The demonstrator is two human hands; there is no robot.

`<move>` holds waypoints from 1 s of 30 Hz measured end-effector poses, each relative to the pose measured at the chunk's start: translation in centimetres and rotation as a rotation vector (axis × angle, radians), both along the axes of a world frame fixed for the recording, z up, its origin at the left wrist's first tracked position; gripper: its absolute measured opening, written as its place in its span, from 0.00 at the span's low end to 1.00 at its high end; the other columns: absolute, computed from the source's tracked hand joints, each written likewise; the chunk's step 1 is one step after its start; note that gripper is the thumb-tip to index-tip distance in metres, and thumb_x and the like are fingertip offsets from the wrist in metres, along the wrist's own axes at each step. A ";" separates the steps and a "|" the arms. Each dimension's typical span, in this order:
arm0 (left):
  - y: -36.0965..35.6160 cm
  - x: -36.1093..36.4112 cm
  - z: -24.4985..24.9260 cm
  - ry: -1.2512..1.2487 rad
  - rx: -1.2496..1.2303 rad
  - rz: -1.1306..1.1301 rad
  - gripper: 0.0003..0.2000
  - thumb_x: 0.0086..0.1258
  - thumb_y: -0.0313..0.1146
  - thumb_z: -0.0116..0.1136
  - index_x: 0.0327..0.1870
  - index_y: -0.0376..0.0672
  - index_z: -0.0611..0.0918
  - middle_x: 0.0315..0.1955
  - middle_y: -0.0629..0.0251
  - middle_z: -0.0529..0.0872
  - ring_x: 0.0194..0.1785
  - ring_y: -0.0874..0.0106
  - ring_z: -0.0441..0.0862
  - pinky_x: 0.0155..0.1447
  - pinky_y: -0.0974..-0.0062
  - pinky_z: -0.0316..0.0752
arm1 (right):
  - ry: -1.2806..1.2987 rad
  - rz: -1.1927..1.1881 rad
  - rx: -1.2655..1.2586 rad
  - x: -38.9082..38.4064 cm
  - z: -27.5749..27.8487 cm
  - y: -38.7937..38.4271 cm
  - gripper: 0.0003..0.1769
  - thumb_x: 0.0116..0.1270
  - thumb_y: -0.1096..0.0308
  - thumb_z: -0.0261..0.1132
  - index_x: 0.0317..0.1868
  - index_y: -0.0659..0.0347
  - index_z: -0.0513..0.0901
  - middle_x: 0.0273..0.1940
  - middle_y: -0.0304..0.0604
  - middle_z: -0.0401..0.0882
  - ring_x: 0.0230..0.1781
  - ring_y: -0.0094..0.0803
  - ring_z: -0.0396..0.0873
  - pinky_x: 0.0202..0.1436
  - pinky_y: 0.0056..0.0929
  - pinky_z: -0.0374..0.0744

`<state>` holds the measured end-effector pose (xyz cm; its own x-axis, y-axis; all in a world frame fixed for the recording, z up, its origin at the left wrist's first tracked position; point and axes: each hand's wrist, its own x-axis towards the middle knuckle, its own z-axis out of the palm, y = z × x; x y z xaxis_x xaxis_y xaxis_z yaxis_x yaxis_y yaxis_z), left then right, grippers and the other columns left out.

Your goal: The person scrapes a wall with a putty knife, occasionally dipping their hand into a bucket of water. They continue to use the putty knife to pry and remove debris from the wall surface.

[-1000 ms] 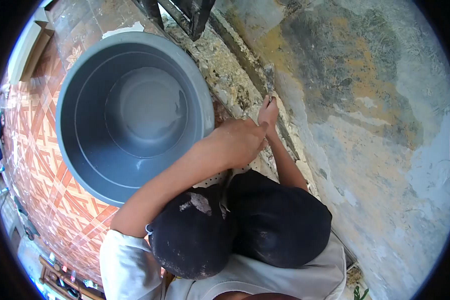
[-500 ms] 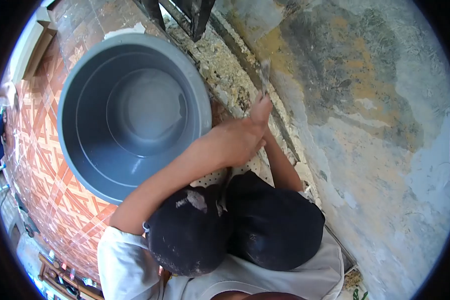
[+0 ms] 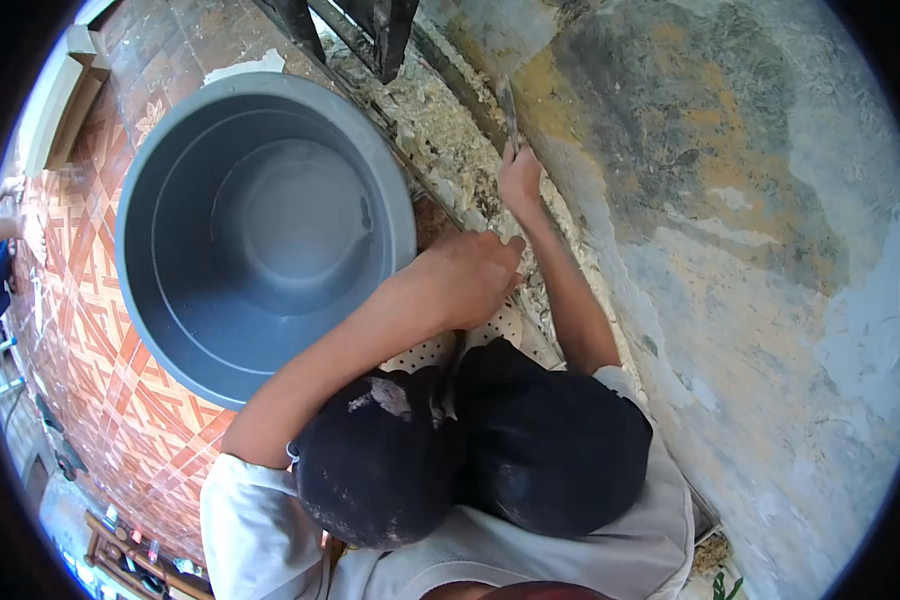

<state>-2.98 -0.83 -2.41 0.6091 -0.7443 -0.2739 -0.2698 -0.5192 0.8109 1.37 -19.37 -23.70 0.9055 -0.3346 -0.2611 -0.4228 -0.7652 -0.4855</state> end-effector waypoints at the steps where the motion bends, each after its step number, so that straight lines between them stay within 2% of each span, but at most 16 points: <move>1: 0.1 -0.2 -0.2 -0.020 -0.056 0.033 0.15 0.71 0.37 0.50 0.50 0.34 0.75 0.26 0.43 0.81 0.36 0.45 0.81 0.45 0.52 0.75 | -0.009 -0.034 0.014 0.1 0.0 0.4 0.21 0.73 0.57 0.51 0.40 0.71 0.76 0.35 0.70 0.78 0.40 0.65 0.77 0.43 0.55 0.73; 2: 0.4 0.1 -0.3 -0.042 -0.106 0.065 0.15 0.71 0.36 0.50 0.49 0.34 0.75 0.25 0.44 0.81 0.36 0.45 0.81 0.44 0.52 0.75 | -0.070 -0.062 0.016 -1.3 -0.9 0.3 0.20 0.73 0.57 0.51 0.41 0.71 0.76 0.35 0.70 0.78 0.39 0.66 0.77 0.43 0.55 0.73; 5: 0.2 0.8 0.5 0.036 0.048 -0.033 0.15 0.71 0.37 0.50 0.51 0.35 0.75 0.28 0.43 0.81 0.39 0.46 0.80 0.47 0.52 0.74 | -0.020 -0.084 0.056 -0.3 0.1 0.7 0.25 0.73 0.53 0.52 0.35 0.73 0.76 0.31 0.68 0.77 0.37 0.66 0.76 0.40 0.54 0.73; 8: 0.1 1.1 1.0 0.117 0.090 -0.051 0.16 0.72 0.38 0.49 0.52 0.35 0.74 0.30 0.41 0.81 0.41 0.45 0.80 0.49 0.52 0.73 | -0.100 0.008 0.041 2.3 0.6 1.3 0.25 0.73 0.53 0.51 0.36 0.73 0.76 0.31 0.68 0.78 0.37 0.65 0.77 0.40 0.54 0.72; 11: 0.6 0.4 0.2 -0.018 -0.085 0.045 0.16 0.71 0.36 0.50 0.52 0.35 0.74 0.27 0.41 0.81 0.38 0.45 0.81 0.47 0.52 0.74 | -0.094 -0.084 0.067 -0.4 0.8 0.5 0.24 0.73 0.55 0.51 0.37 0.73 0.76 0.32 0.68 0.78 0.37 0.64 0.77 0.41 0.54 0.73; 12: 0.5 0.4 0.3 -0.020 -0.054 0.053 0.15 0.71 0.36 0.50 0.52 0.35 0.75 0.27 0.42 0.81 0.38 0.45 0.81 0.47 0.53 0.74 | -0.054 -0.130 0.084 -1.8 1.1 0.7 0.23 0.73 0.56 0.51 0.38 0.73 0.76 0.33 0.67 0.78 0.37 0.64 0.77 0.41 0.55 0.73; 15: 0.1 0.8 0.2 0.026 0.076 -0.040 0.16 0.72 0.36 0.49 0.53 0.35 0.75 0.28 0.42 0.81 0.38 0.45 0.81 0.47 0.53 0.74 | -0.068 -0.044 0.023 1.1 0.2 1.2 0.22 0.73 0.56 0.51 0.37 0.72 0.76 0.33 0.67 0.78 0.37 0.64 0.77 0.41 0.55 0.73; 16: 0.0 1.1 -0.1 0.036 0.040 -0.019 0.16 0.71 0.36 0.50 0.52 0.35 0.75 0.27 0.42 0.81 0.38 0.45 0.81 0.46 0.53 0.75 | -0.055 -0.050 0.027 2.6 -0.1 1.7 0.22 0.73 0.57 0.51 0.38 0.72 0.76 0.32 0.67 0.78 0.37 0.64 0.78 0.41 0.55 0.73; 18: 0.1 0.7 -0.2 0.080 -0.035 0.002 0.15 0.71 0.36 0.50 0.51 0.34 0.75 0.26 0.43 0.82 0.37 0.45 0.81 0.45 0.53 0.75 | -0.044 -0.123 0.031 0.1 -0.9 1.3 0.22 0.73 0.56 0.51 0.38 0.72 0.76 0.32 0.67 0.78 0.37 0.64 0.78 0.41 0.55 0.73; 21: 0.5 0.4 0.0 -0.083 -0.119 0.091 0.15 0.70 0.35 0.51 0.50 0.33 0.75 0.24 0.44 0.81 0.34 0.45 0.81 0.43 0.53 0.76 | -0.112 -0.177 0.091 -0.5 0.0 1.9 0.24 0.74 0.54 0.50 0.38 0.72 0.76 0.31 0.66 0.78 0.35 0.63 0.78 0.39 0.53 0.72; 23: 0.5 0.8 0.4 -0.001 0.005 0.013 0.15 0.70 0.35 0.50 0.51 0.34 0.75 0.27 0.43 0.81 0.36 0.46 0.81 0.44 0.53 0.75 | -0.063 -0.204 0.091 0.0 0.2 1.8 0.26 0.74 0.52 0.49 0.38 0.73 0.76 0.30 0.65 0.78 0.34 0.62 0.78 0.39 0.51 0.73; 24: 0.4 0.9 0.8 0.046 0.060 -0.025 0.15 0.71 0.36 0.50 0.51 0.34 0.75 0.28 0.42 0.81 0.38 0.46 0.80 0.45 0.53 0.74 | -0.068 -0.117 0.060 1.2 -1.5 1.7 0.26 0.74 0.52 0.49 0.39 0.73 0.76 0.30 0.65 0.79 0.34 0.62 0.78 0.38 0.51 0.73; 27: 0.4 1.0 0.9 0.110 0.014 0.021 0.14 0.71 0.36 0.49 0.50 0.35 0.75 0.31 0.41 0.81 0.40 0.46 0.80 0.46 0.52 0.74 | -0.206 -0.077 0.009 1.8 -0.5 3.0 0.22 0.74 0.57 0.50 0.38 0.73 0.76 0.30 0.66 0.78 0.34 0.63 0.78 0.38 0.52 0.73; 28: 0.3 1.1 1.0 0.097 -0.001 0.011 0.14 0.71 0.36 0.49 0.50 0.34 0.75 0.30 0.41 0.81 0.40 0.46 0.80 0.46 0.52 0.74 | -0.077 -0.150 0.052 0.8 0.2 2.3 0.22 0.74 0.57 0.50 0.38 0.72 0.76 0.30 0.66 0.78 0.34 0.63 0.78 0.39 0.53 0.73; 30: 0.7 1.1 1.0 0.074 -0.014 -0.008 0.14 0.71 0.36 0.49 0.49 0.34 0.75 0.30 0.41 0.81 0.39 0.46 0.80 0.46 0.52 0.74 | -0.064 -0.188 0.133 -1.5 1.6 1.3 0.22 0.74 0.57 0.51 0.38 0.73 0.76 0.30 0.67 0.78 0.35 0.64 0.78 0.40 0.54 0.73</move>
